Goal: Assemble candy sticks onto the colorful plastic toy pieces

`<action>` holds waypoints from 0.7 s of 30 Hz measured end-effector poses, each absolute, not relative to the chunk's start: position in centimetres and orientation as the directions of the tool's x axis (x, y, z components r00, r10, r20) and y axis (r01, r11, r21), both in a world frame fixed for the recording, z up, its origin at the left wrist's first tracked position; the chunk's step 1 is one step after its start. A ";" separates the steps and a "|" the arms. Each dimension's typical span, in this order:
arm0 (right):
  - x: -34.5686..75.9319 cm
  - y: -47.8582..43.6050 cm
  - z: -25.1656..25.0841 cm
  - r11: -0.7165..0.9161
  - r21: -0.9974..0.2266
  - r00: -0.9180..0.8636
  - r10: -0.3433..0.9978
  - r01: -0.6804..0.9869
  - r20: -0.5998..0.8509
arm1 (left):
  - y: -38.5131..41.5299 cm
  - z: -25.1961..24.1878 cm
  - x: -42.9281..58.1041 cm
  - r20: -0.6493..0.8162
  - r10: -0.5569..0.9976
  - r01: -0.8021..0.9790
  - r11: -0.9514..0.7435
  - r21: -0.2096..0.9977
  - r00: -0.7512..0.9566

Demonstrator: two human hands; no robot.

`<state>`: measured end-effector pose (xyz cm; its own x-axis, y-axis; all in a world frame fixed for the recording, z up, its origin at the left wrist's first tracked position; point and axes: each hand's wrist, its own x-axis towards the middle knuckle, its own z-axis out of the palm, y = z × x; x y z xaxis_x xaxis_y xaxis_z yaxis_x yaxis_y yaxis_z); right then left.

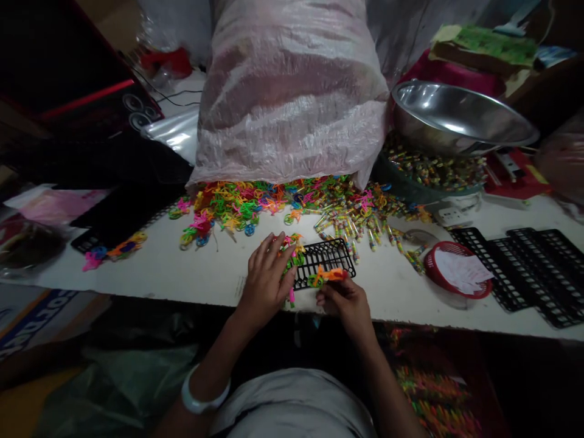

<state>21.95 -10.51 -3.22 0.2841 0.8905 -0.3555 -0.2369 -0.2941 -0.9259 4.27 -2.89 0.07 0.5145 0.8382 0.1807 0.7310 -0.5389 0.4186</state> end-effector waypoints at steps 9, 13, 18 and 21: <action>20.1 -9.8 -5.0 -0.041 -0.936 0.164 0.986 0.348 0.018 | -2.9 -0.1 4.3 0.172 0.841 0.729 -0.533 0.429 0.513; 19.2 -8.8 -5.5 0.062 -0.901 0.065 0.993 0.430 0.100 | -2.9 -0.2 4.3 0.170 0.839 0.728 -0.536 0.427 0.518; 19.0 -8.8 -6.3 0.077 -0.829 0.045 0.992 0.554 0.122 | -2.8 0.1 3.9 0.172 0.818 0.696 -0.561 0.448 0.549; 18.9 -9.1 -6.6 0.111 -0.793 0.017 0.988 0.600 0.150 | -2.5 0.6 3.6 0.142 0.768 0.653 -0.613 0.446 0.624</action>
<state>18.92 -9.09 -6.61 0.0166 0.9885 0.1504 0.5996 0.1106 -0.7926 3.61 -2.51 0.64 0.6243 0.7681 0.1422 0.6525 -0.6129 0.4456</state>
